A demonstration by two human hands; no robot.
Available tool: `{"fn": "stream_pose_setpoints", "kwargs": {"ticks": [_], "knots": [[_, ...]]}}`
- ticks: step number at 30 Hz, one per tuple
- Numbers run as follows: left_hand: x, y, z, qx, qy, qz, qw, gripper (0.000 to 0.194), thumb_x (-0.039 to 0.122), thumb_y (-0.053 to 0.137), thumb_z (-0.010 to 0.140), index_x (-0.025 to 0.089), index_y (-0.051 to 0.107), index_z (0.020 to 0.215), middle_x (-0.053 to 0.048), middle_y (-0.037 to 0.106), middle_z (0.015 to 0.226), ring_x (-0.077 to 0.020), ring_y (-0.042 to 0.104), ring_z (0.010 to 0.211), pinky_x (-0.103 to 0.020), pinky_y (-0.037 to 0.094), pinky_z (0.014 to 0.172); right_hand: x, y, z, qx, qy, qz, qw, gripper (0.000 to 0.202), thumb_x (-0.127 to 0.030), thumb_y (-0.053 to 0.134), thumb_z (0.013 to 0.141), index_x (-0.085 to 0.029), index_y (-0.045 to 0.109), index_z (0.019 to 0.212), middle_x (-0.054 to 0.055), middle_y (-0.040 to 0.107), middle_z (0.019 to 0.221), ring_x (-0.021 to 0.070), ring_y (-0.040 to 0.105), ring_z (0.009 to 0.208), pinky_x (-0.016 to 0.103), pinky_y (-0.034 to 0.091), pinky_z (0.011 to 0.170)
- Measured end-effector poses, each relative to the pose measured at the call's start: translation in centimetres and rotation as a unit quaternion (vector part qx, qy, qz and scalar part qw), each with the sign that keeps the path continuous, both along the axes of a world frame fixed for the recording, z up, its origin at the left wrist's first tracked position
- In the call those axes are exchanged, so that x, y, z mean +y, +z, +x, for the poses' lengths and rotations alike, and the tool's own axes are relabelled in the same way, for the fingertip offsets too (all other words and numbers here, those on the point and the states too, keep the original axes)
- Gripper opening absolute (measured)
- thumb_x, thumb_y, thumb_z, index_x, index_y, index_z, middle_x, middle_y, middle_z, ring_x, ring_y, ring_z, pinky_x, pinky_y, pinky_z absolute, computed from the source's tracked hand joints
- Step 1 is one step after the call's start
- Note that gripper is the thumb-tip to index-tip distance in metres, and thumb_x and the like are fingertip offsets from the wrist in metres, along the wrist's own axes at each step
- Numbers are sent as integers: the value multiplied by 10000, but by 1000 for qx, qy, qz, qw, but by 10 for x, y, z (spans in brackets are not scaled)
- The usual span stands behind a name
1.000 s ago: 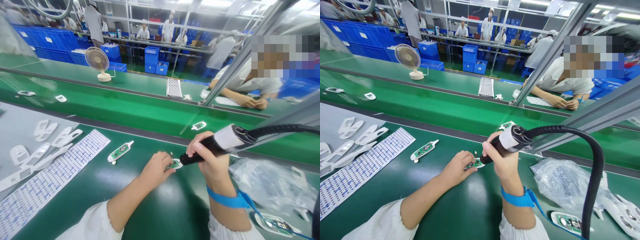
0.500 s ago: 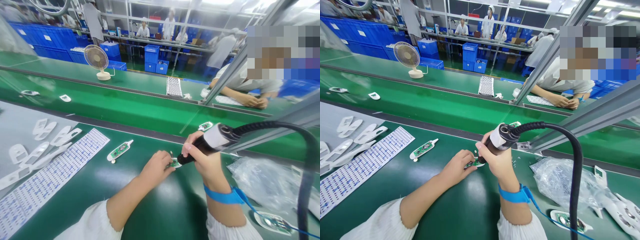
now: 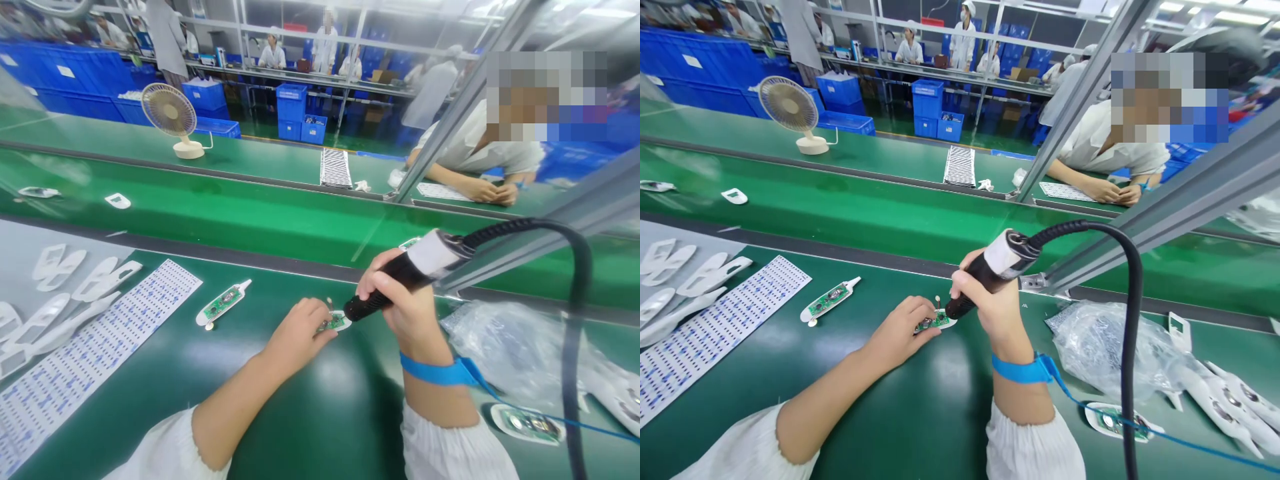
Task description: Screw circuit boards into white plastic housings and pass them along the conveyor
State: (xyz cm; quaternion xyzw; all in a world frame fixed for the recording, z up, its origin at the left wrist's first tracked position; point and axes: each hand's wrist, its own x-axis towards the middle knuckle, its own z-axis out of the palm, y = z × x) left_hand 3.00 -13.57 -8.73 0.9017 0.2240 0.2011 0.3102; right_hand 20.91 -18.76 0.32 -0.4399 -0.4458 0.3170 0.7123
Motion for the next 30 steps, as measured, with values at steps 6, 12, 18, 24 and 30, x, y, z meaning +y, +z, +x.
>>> {"fn": "stream_pose_setpoints", "kwargs": {"ticks": [6, 12, 18, 24, 30], "knots": [[37, 5, 17, -19, -6, 70, 997, 82, 210, 662, 906, 192, 593, 947, -62, 651, 1071, -229, 583, 990, -361, 483, 859, -22, 5, 60, 71, -176, 108, 976, 166, -313, 712, 781, -200, 591, 761, -37, 544, 563, 144, 526, 452, 287, 474, 465], [162, 22, 96, 36, 114, 115, 986, 145, 302, 702, 873, 184, 617, 878, -57, 640, 930, -230, 592, 893, -362, 489, 844, -33, -9, 90, 38, -302, 97, 948, 200, -282, 768, 739, -182, 595, 743, -34, 558, 527, 152, 543, 423, 269, 451, 441], [159, 22, 114, 21, 164, 139, 976, 259, 327, 672, 883, 167, 618, 1079, -132, 632, 1150, -304, 595, 1045, -447, 480, 902, -32, -11, 86, 45, -277, 85, 956, 201, -279, 787, 746, -188, 608, 760, -35, 568, 540, 149, 543, 453, 283, 465, 483], [33, 6, 111, -47, -62, 89, 993, 148, 278, 611, 930, 222, 648, 1062, -53, 693, 1133, -239, 606, 1088, -411, 453, 958, -34, -11, 89, 63, -280, 97, 953, 201, -281, 783, 737, -189, 607, 766, -37, 567, 532, 153, 541, 440, 289, 477, 480], [2, 6, 126, -3, -77, 61, 995, 167, 275, 658, 923, 217, 694, 1076, -44, 713, 1127, -235, 590, 1097, -404, 441, 924, -36, -3, 85, 87, -232, 106, 963, 202, -317, 752, 739, -197, 588, 741, -38, 552, 539, 152, 534, 437, 290, 466, 474]]}}
